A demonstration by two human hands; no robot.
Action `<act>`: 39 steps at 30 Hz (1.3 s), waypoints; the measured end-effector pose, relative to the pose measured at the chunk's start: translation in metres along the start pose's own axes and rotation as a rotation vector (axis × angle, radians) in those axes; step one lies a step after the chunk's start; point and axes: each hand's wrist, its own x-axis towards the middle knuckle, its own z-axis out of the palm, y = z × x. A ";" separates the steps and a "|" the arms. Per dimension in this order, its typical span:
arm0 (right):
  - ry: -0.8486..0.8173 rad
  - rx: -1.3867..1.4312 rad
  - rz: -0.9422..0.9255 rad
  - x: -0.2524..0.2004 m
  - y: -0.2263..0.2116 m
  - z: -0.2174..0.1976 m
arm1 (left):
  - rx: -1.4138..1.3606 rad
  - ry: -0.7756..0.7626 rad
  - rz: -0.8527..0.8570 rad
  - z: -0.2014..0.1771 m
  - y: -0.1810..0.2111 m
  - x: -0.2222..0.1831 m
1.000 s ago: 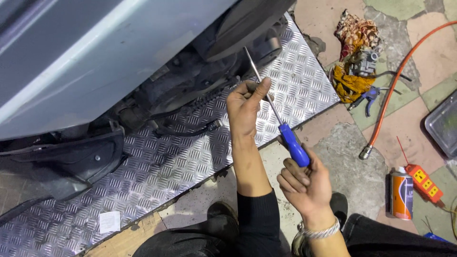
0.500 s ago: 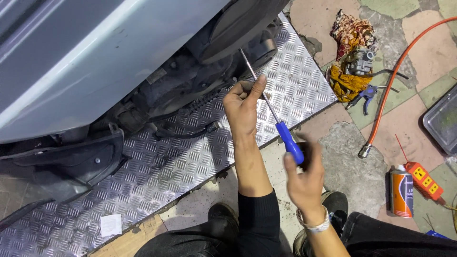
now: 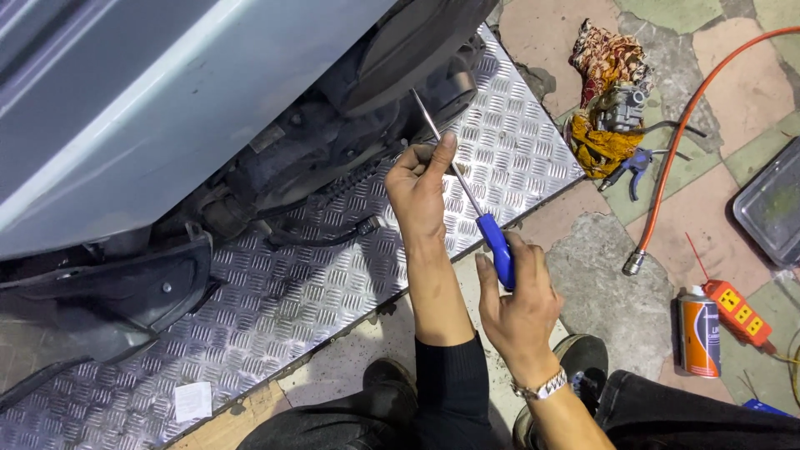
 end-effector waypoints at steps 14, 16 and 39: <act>-0.239 0.435 0.312 0.042 -0.001 -0.015 | -0.015 -0.010 0.006 0.004 -0.006 0.004; -0.249 0.516 0.384 0.041 0.004 -0.013 | -0.024 -0.024 -0.009 0.001 -0.010 0.005; -0.246 0.613 0.606 -0.051 0.039 -0.078 | -0.454 -0.315 -0.373 -0.019 -0.081 -0.031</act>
